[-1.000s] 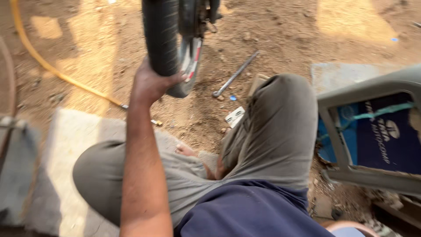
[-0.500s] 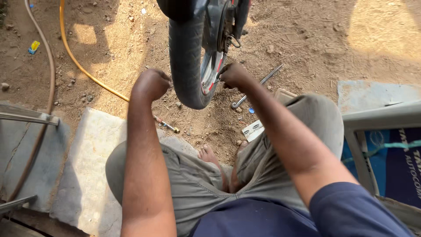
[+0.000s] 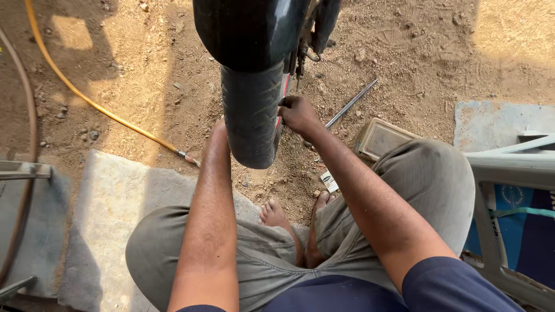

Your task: The person manipulates the rubber tire on a motorcycle wheel rim by hand and using a metal tire lever, then applies an air hose to the valve to inflate the tire.

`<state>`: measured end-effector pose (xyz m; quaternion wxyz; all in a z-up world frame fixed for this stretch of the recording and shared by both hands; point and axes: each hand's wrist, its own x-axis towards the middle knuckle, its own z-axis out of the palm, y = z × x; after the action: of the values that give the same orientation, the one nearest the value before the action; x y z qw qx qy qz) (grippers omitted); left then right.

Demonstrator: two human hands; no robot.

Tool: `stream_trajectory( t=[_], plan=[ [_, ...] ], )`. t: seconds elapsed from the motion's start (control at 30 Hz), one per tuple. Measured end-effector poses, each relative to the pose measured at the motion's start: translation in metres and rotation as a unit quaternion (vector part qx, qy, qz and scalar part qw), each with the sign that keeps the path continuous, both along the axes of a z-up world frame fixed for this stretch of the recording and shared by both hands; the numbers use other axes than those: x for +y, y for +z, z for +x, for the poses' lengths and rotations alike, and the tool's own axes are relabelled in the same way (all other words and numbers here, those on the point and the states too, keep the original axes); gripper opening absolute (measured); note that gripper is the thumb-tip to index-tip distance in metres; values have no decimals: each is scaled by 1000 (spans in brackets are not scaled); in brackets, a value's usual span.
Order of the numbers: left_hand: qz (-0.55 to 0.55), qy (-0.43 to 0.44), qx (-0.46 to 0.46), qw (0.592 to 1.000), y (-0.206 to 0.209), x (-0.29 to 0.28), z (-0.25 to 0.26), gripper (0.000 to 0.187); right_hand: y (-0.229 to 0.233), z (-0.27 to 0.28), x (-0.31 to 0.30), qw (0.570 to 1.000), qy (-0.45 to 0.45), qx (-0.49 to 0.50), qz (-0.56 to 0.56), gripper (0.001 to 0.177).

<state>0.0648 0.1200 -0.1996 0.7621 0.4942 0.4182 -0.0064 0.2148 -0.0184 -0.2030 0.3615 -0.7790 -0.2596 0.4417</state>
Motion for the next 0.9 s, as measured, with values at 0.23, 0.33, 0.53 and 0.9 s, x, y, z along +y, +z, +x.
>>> stream_trajectory(
  t=[0.23,0.33,0.53,0.9],
  plan=[
    [11,-20,35,999,0,-19,-1,41,41,-1,0,995,63,-79,-21,50],
    [37,-47,60,996,12,-29,-1,43,24,5,7,985,116,-131,-3,49],
    [124,-93,109,982,28,-52,7,49,-21,20,9,969,44,62,234,43],
    [120,-118,2,986,53,-56,-3,49,38,0,4,987,43,-8,157,43]
  ],
)
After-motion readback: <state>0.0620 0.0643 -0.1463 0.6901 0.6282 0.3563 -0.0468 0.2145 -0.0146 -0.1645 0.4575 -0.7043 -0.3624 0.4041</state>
